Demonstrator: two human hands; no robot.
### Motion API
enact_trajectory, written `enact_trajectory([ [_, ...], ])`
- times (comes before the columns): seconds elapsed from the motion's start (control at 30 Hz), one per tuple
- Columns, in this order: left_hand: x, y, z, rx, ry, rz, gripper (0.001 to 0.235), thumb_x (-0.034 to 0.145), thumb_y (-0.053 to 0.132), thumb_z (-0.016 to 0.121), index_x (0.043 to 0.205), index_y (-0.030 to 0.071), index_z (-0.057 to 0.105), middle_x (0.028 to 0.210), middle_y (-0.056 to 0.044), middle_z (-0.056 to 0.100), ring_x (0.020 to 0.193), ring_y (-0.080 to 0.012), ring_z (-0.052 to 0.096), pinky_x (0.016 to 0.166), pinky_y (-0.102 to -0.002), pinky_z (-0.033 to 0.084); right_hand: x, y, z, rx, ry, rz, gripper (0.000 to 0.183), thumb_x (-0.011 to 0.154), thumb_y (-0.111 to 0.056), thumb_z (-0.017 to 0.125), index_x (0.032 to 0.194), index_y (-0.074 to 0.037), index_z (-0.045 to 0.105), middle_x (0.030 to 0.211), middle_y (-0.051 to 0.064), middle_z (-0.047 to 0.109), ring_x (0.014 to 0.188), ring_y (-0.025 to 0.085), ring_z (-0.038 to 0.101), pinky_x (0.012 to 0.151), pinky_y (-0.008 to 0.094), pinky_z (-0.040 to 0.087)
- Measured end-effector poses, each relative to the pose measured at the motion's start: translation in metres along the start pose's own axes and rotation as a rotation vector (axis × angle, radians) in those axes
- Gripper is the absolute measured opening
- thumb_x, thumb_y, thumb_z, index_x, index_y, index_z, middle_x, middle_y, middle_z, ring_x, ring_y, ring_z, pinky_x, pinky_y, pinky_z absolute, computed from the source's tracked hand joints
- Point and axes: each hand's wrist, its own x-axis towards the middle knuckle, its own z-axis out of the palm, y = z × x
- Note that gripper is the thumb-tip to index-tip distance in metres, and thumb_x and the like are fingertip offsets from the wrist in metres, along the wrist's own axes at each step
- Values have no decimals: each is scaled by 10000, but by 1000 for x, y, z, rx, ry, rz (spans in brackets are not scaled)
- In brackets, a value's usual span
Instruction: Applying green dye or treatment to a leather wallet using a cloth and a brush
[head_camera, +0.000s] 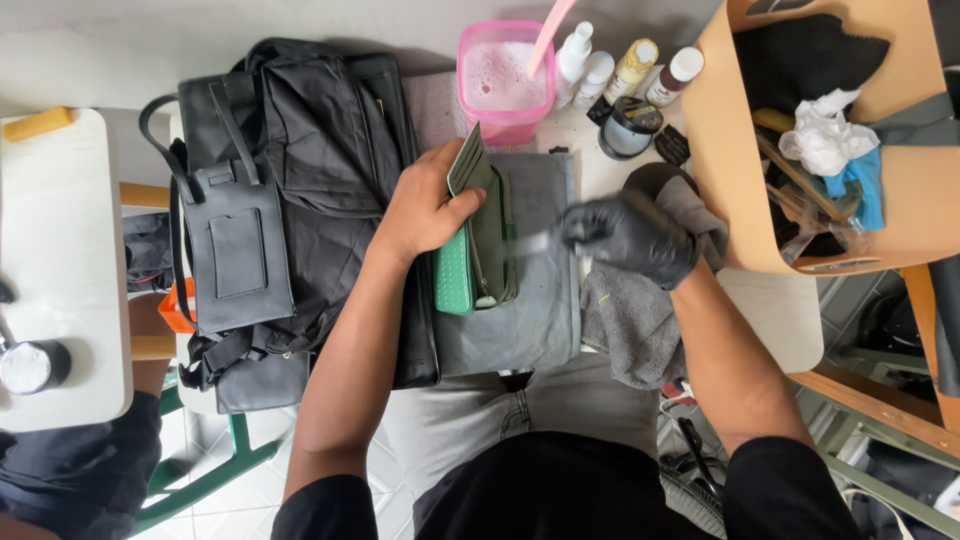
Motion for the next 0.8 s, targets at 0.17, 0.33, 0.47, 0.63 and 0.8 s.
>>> enact_trajectory([
  [0.17, 0, -2, 2, -1, 2, 9, 389, 813, 276, 681, 1140, 74, 619, 937, -244, 650, 966, -522, 633, 799, -577, 501, -5, -5, -7, -14, -71, 60, 199, 784, -44, 813, 937, -170, 791, 701, 53, 761, 666, 210, 739, 684, 315, 586],
  [0.33, -2, -7, 4, -16, 6, 6, 399, 811, 266, 680, 1159, 78, 629, 943, -230, 662, 971, -506, 644, 801, -564, 509, -3, -1, 0, -232, 189, 51, 194, 857, -125, 810, 1023, -224, 796, 662, 7, 701, 686, 201, 729, 645, 266, 558],
  [0.47, 0, -3, 3, -12, 2, 18, 396, 804, 260, 687, 1145, 66, 635, 938, -240, 656, 959, -514, 641, 793, -568, 505, -2, 2, 8, -123, 31, 15, 336, 714, -65, 868, 999, -234, 808, 714, 44, 755, 707, 238, 740, 671, 388, 581],
  [0.63, 1, -1, 2, -39, 2, 38, 370, 811, 240, 701, 1128, 59, 640, 922, -239, 651, 942, -512, 643, 789, -556, 506, 0, 7, 11, -213, 136, -29, 254, 747, -147, 884, 961, -256, 801, 703, 2, 739, 710, 236, 747, 690, 325, 584],
  [0.8, 2, -13, 4, -83, 9, 33, 363, 804, 237, 717, 1113, 57, 654, 914, -223, 663, 927, -488, 659, 784, -545, 512, 9, 6, 19, -400, 159, 94, 166, 858, -331, 816, 1005, -371, 749, 775, -51, 744, 809, 242, 746, 734, 352, 588],
])
